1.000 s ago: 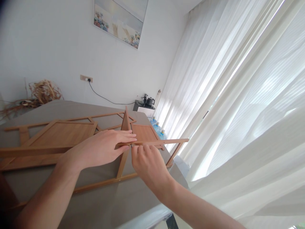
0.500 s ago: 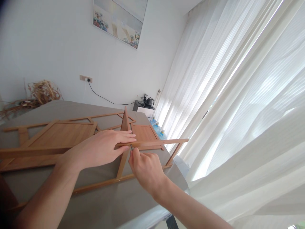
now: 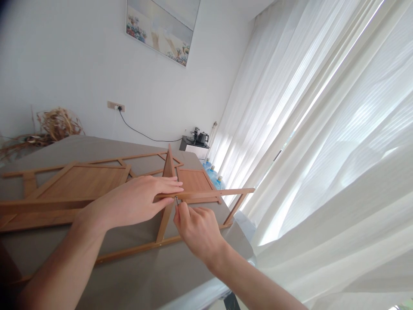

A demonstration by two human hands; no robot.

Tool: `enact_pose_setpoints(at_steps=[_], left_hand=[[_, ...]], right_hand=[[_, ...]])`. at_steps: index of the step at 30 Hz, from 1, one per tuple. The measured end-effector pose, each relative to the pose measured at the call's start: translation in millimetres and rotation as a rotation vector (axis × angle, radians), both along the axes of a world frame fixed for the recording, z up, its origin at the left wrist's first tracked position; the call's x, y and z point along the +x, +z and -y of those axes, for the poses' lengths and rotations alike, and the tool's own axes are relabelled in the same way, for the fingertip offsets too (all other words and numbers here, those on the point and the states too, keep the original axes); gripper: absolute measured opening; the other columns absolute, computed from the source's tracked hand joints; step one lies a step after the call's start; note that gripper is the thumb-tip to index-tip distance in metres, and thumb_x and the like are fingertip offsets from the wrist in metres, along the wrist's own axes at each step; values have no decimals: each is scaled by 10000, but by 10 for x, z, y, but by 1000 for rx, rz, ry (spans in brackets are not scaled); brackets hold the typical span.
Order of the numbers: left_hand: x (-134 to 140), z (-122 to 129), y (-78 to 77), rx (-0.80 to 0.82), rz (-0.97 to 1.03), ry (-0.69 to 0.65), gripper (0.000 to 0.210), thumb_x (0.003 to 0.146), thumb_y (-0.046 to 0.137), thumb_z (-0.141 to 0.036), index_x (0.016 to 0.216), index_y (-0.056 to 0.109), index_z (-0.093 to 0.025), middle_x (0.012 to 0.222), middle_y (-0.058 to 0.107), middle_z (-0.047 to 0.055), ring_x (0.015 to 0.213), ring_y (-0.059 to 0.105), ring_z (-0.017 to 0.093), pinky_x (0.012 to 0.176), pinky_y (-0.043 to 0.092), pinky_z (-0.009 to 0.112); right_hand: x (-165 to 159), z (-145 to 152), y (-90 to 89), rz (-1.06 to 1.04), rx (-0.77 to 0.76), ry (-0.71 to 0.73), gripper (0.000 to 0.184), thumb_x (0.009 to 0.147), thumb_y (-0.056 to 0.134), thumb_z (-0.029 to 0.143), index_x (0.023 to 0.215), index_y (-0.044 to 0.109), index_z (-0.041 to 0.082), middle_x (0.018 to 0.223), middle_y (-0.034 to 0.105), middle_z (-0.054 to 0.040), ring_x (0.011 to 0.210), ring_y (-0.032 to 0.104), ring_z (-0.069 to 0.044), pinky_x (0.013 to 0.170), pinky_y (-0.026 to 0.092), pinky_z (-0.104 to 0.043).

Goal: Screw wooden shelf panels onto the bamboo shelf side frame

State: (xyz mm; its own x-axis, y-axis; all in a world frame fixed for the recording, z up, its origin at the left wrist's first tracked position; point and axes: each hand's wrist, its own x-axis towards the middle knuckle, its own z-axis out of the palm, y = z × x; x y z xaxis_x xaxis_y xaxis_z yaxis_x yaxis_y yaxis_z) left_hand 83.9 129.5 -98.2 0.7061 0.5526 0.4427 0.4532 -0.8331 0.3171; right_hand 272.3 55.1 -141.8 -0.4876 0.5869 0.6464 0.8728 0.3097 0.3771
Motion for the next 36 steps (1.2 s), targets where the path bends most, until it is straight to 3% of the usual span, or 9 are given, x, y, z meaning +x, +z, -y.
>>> enact_pose_setpoints(at_steps=[14, 26, 36], left_hand=[[-13, 8, 9, 7, -12, -6, 374, 924, 447, -342, 1234, 655, -361, 1342, 599, -93, 1295, 518, 201, 1071, 428, 317], [-8, 6, 11, -37, 3, -5, 377, 928, 438, -396, 1230, 660, -360, 1350, 594, -80, 1294, 518, 211, 1088, 409, 327], [-8, 10, 18, -38, 3, 2, 384, 936, 430, -414, 1246, 651, -359, 1346, 597, -80, 1280, 533, 211, 1087, 415, 322]], right_hand=[[-11, 23, 203, 292, 39, -39, 263, 827, 493, 14, 685, 398, 214, 557, 426, 46, 487, 402, -113, 490, 185, -311], [-60, 110, 292, 397, -14, -147, 304, 744, 493, -70, 687, 390, 211, 596, 408, 33, 501, 400, -117, 490, 177, -320], [-98, 212, 455, 590, -91, -277, 209, 784, 508, -14, 879, 553, 167, 731, 523, -22, 637, 514, -182, 522, 323, -333]])
